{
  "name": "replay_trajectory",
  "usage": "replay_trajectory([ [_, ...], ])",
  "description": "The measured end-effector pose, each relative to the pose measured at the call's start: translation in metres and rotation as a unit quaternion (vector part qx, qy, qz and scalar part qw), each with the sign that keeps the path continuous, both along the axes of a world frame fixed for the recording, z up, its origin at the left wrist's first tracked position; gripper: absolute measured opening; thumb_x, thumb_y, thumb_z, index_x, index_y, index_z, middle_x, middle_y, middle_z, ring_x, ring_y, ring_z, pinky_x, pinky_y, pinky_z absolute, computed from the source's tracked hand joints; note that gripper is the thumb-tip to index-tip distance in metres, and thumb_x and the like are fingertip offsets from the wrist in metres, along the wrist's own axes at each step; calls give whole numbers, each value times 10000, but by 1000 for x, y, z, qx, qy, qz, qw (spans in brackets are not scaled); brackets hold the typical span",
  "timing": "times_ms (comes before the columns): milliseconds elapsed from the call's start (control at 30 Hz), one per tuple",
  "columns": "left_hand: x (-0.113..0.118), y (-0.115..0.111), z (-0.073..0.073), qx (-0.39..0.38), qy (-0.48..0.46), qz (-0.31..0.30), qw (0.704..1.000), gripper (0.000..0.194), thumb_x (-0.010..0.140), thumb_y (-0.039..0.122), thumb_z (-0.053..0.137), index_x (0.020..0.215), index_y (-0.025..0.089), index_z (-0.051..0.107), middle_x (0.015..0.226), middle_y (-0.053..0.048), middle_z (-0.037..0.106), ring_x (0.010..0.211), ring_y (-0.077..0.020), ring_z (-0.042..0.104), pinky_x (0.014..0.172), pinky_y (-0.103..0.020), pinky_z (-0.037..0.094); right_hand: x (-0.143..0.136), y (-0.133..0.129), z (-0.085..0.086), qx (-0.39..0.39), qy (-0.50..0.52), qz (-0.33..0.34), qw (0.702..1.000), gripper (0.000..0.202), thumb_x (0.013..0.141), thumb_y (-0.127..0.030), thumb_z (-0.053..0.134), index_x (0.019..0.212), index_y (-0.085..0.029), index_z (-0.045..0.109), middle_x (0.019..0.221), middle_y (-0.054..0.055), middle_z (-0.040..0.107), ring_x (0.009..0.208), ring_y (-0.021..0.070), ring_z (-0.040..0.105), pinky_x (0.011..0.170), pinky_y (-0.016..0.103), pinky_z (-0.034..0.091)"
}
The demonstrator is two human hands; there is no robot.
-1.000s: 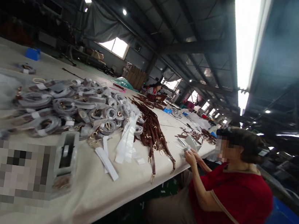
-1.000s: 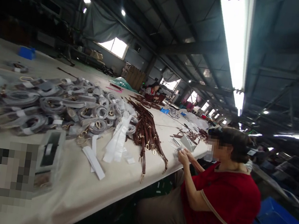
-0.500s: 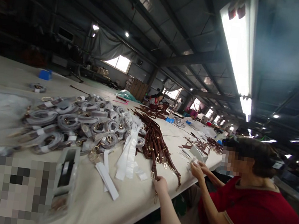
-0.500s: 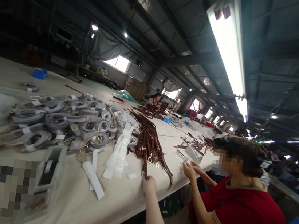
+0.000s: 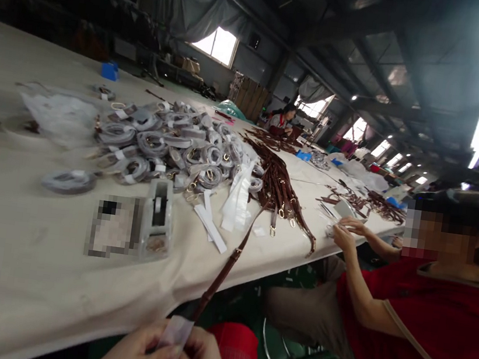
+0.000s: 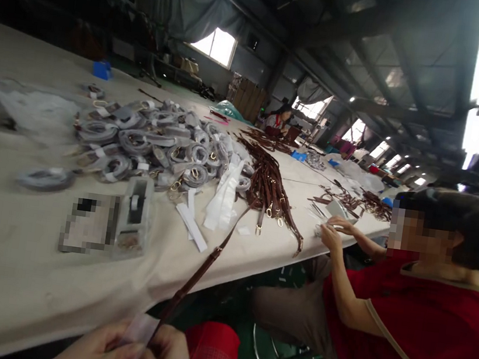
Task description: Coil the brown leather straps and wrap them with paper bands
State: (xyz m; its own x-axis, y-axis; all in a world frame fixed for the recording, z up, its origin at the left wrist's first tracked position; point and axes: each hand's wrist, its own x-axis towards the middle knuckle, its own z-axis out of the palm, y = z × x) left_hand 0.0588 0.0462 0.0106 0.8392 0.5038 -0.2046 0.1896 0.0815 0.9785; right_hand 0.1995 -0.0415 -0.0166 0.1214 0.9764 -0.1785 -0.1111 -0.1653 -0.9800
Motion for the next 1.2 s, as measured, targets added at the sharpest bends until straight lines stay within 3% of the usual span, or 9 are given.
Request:
replay_trajectory([
  [100,-3,-7,4,-1,28,29,999,413,794,579,614,847,180,708,868,-56,722,882,-264,650,826,-344,536,-17,-10,6,29,54,98,993,202,744,-375,780,755,-174,764,675,9,680,650,169,625,700,288,504],
  [200,-14,-10,5,78,64,51,994,262,836,435,586,818,190,675,850,-35,684,850,-227,626,811,-306,503,4,-13,10,-28,42,124,991,208,701,-319,793,853,-179,769,744,9,696,677,152,609,677,253,486],
  [367,-38,-17,13,191,102,-49,975,267,884,343,523,677,193,598,786,-8,598,759,-179,576,695,-246,440,32,-1,5,-85,173,-24,981,421,721,-471,762,953,-120,738,572,-32,575,420,56,437,417,166,315],
  [500,-40,-26,16,169,95,-75,978,186,865,325,574,762,206,674,909,-11,628,872,-181,607,784,-236,449,20,5,1,-89,163,-38,982,401,714,-501,799,778,-111,729,439,-75,475,342,21,287,361,170,151],
  [600,-36,-30,16,153,100,-56,982,211,868,334,572,759,204,697,864,-13,664,841,-187,617,780,-243,461,8,1,4,-90,152,-23,984,404,682,-499,830,784,-116,750,487,-49,553,378,25,312,398,172,213],
  [733,-34,-34,20,151,75,-48,985,293,906,373,535,740,208,711,783,-13,703,791,-186,637,766,-240,462,1,-7,9,-87,145,43,985,435,610,-463,884,882,-139,786,678,14,696,547,87,529,575,213,404],
  [833,-32,-37,24,137,46,-44,988,321,921,397,528,750,224,737,817,-13,730,815,-188,653,800,-236,464,-7,-13,10,-80,149,67,983,446,651,-477,853,941,-145,792,738,31,721,615,114,574,648,246,438],
  [1033,-29,-40,23,131,99,-20,986,282,887,339,567,732,183,745,755,-21,704,755,-183,641,707,-227,451,-15,-13,8,-93,216,-68,970,347,602,-410,881,728,-114,749,543,-16,612,459,64,457,467,185,346],
  [1200,-31,-43,15,153,115,-26,981,301,874,348,573,688,166,724,716,-24,685,705,-173,617,682,-229,438,20,0,7,-98,237,-133,957,363,667,-466,808,765,-141,682,374,-130,342,320,18,162,335,169,113],
])
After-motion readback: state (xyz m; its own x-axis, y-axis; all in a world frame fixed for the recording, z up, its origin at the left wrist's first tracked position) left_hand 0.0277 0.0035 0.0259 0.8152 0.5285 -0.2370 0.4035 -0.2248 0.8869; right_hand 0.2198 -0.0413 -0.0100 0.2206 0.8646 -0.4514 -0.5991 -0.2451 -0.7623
